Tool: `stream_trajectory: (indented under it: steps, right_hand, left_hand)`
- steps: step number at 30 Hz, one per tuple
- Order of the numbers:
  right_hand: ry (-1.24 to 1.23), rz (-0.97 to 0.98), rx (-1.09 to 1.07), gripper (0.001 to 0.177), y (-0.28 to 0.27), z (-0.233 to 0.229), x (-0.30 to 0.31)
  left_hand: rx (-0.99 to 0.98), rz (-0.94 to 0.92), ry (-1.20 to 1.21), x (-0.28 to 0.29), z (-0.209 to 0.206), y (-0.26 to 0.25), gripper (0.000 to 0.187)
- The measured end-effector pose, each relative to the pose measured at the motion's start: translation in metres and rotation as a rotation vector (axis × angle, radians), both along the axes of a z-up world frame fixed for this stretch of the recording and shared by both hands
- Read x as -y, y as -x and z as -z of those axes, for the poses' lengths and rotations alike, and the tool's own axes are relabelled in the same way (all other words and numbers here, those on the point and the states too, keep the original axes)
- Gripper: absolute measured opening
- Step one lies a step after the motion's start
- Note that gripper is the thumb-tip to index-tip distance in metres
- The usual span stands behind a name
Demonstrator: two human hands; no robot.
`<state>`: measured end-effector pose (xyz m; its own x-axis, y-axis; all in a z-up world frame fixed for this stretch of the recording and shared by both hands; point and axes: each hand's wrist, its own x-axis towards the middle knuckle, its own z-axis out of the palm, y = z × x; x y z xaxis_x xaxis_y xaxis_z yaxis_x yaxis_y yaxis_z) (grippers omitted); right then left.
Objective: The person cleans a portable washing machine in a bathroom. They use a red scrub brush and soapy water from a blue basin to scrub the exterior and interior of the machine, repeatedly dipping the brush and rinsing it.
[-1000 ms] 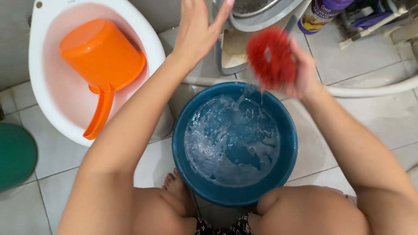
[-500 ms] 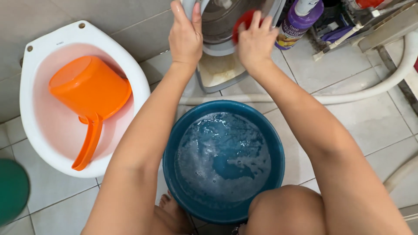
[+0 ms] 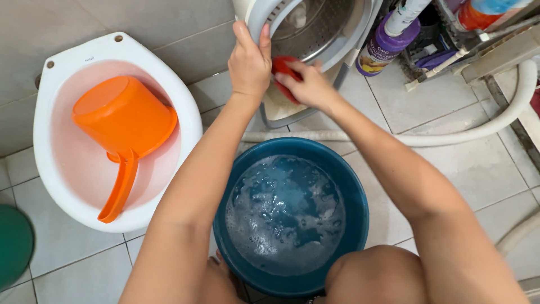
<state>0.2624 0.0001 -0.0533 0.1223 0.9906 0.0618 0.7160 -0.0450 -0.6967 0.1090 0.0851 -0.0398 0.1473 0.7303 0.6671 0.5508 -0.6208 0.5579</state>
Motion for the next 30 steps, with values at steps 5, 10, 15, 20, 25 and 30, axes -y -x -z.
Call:
stream_trajectory:
  steps: [5, 10, 15, 20, 25, 30]
  right_hand:
    - [-0.011, 0.052, 0.311, 0.06, -0.014, -0.004, 0.019]
    - [-0.133, 0.223, 0.843, 0.06, -0.034, 0.021, 0.027]
    - [-0.033, 0.03, -0.394, 0.059, 0.004, 0.041, 0.002]
    - [-0.267, 0.217, 0.834, 0.068, -0.053, -0.004, 0.06]
    - [-0.317, 0.032, 0.498, 0.068, -0.017, 0.006, 0.141]
    - [0.334, -0.481, 0.548, 0.067, 0.055, 0.041, 0.217]
  left_hand:
    - [-0.004, -0.001, -0.043, 0.001, -0.003, 0.001, 0.042]
    - [-0.017, 0.01, -0.021, 0.0, -0.001, -0.002, 0.04]
    - [0.0, 0.007, 0.013, -0.002, -0.006, -0.003, 0.041]
    - [-0.016, 0.023, -0.01, 0.003, -0.001, 0.007, 0.041]
    - [0.046, 0.016, -0.014, 0.005, 0.0, 0.003, 0.048]
    - [0.02, -0.036, -0.02, 0.016, 0.008, -0.008, 0.047]
